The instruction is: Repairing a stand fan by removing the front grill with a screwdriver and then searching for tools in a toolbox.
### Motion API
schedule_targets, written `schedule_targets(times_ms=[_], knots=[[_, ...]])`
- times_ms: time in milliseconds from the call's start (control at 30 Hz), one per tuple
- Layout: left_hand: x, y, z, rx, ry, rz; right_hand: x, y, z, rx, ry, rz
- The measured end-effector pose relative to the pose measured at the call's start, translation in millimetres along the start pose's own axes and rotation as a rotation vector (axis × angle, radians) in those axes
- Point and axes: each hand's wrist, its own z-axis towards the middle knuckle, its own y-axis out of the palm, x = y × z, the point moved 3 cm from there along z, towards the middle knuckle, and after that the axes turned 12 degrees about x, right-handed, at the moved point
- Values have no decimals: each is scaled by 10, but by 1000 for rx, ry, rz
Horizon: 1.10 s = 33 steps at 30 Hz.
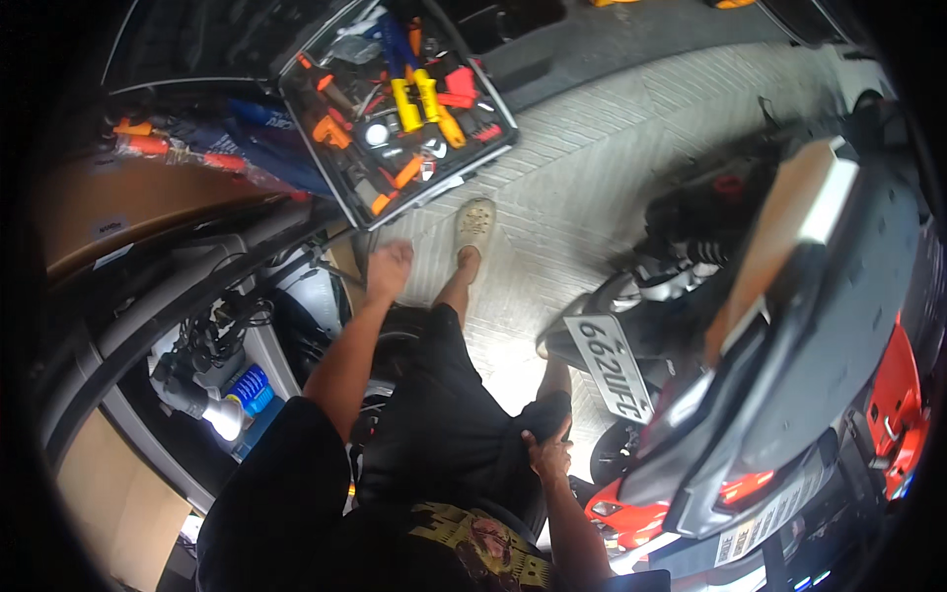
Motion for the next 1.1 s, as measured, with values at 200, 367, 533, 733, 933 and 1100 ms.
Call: schedule_targets(times_ms=[200,367,533,733,933,1100], knots=[[205,-408,1526,169,31,-364,-188,-17,27,-51,4,-54],[387,-391,2453,260,206,-193,-352,-27,12,-91,13,-71],[552,-207,2784,87,312,179,-317,58,61,-128,71,22],[566,-221,2966,-23,426,430,-472,51,-58,-179,76,8],[651,-525,2785,66,441,281,-405,28,-22,-200,73,9],[568,-629,2780,272,369,80,-346,48,6,-193,70,41]])
